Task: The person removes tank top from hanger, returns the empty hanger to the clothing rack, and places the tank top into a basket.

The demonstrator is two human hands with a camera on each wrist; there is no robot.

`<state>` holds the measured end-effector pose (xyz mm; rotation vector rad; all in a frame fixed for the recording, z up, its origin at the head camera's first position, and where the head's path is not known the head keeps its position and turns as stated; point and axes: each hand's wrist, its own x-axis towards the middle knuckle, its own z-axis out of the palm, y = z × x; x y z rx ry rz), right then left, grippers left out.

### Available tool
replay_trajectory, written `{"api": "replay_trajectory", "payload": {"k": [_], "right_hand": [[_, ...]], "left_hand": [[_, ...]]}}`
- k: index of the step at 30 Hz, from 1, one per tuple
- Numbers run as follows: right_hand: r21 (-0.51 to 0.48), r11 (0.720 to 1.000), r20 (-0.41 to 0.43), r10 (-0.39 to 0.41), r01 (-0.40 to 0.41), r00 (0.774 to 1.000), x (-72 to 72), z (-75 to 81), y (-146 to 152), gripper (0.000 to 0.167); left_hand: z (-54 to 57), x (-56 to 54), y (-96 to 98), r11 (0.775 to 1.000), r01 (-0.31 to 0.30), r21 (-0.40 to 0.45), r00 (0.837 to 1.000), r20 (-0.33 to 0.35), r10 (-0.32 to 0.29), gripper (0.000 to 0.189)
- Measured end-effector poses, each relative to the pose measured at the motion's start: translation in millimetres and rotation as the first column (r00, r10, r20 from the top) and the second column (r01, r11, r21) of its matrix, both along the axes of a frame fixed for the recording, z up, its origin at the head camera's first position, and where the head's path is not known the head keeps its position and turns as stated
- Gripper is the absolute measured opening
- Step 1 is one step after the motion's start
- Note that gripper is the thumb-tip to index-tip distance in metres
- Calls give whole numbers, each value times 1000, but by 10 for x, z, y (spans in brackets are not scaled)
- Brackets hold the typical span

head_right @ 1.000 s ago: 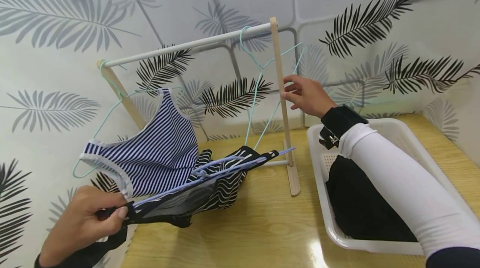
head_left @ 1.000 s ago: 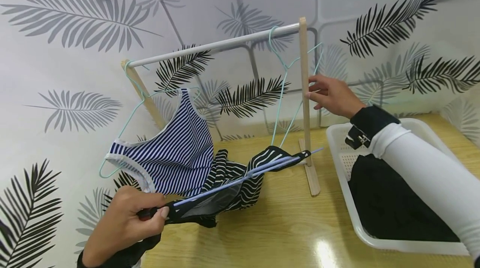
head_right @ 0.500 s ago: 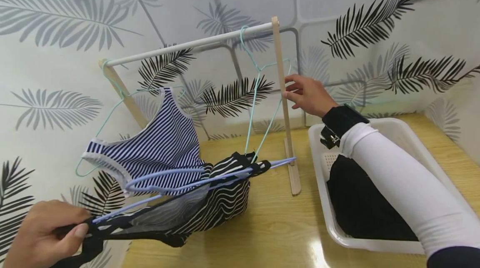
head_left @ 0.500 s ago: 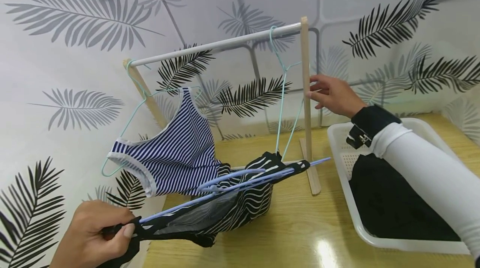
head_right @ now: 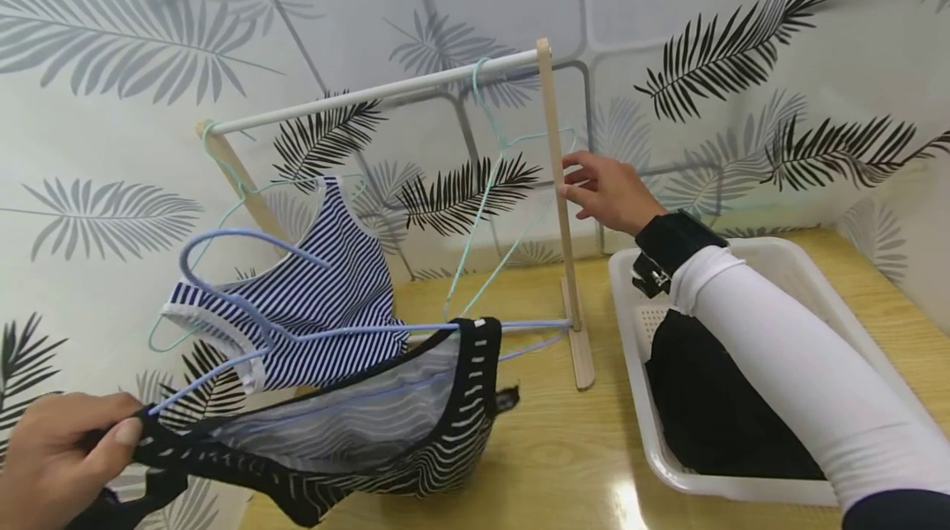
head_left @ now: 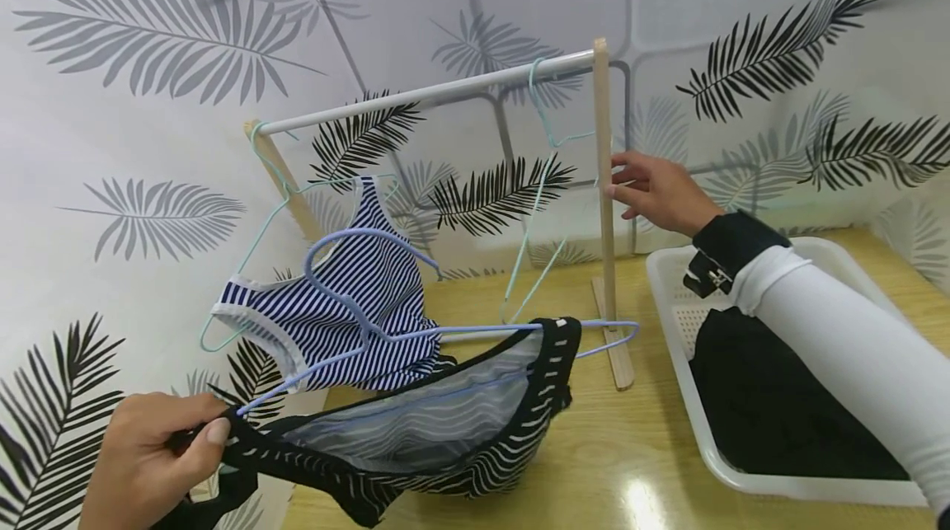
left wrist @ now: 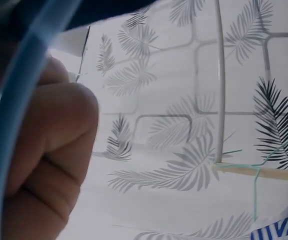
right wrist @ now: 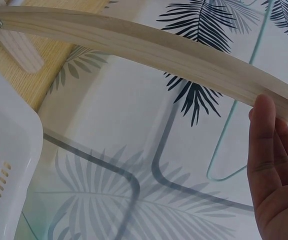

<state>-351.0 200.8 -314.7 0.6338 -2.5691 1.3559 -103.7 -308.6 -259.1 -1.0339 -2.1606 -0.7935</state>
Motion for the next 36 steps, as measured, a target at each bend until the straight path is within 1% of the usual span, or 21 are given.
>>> {"api": "replay_trajectory", "payload": {"k": [1, 5, 10, 15, 19, 26, 30, 36], "right_hand": [[1, 1000, -1, -1, 1, 1000, -1, 0, 0, 44], [0, 1000, 1, -3, 3, 1000, -6, -7, 2, 45], [-14, 1000, 8, 3, -3, 1000, -15, -30, 2, 46], [-19, 1000, 22, 25, -24, 999, -35, -61, 19, 48], [-14, 999, 3, 29, -29, 1000, -40, -54, 29, 48], [-18, 999, 19, 33, -33, 999, -10, -27, 28, 49], [-11, 1000, 22, 27, -27, 999, 0, -14, 33, 48], [2, 1000, 24, 26, -26, 999, -6, 3, 45, 48]], "left_hand": [[-14, -16, 2, 1000, -20, 1, 1000, 7, 20, 34], [-59, -111, 54, 998, -65, 17, 998, 16, 65, 33], [-96, -255, 168, 995, -95, 42, 995, 20, 95, 34], [-169, -416, 268, 991, -71, 115, 996, 55, 65, 34], [-236, -572, 323, 987, -51, 155, 996, 84, 39, 34], [-350, -816, 413, 984, -1, 178, 991, 134, -24, 33], [-376, -932, 491, 984, 20, 179, 991, 128, -44, 31], [-403, -1070, 588, 983, 25, 184, 991, 126, -49, 30]]}}
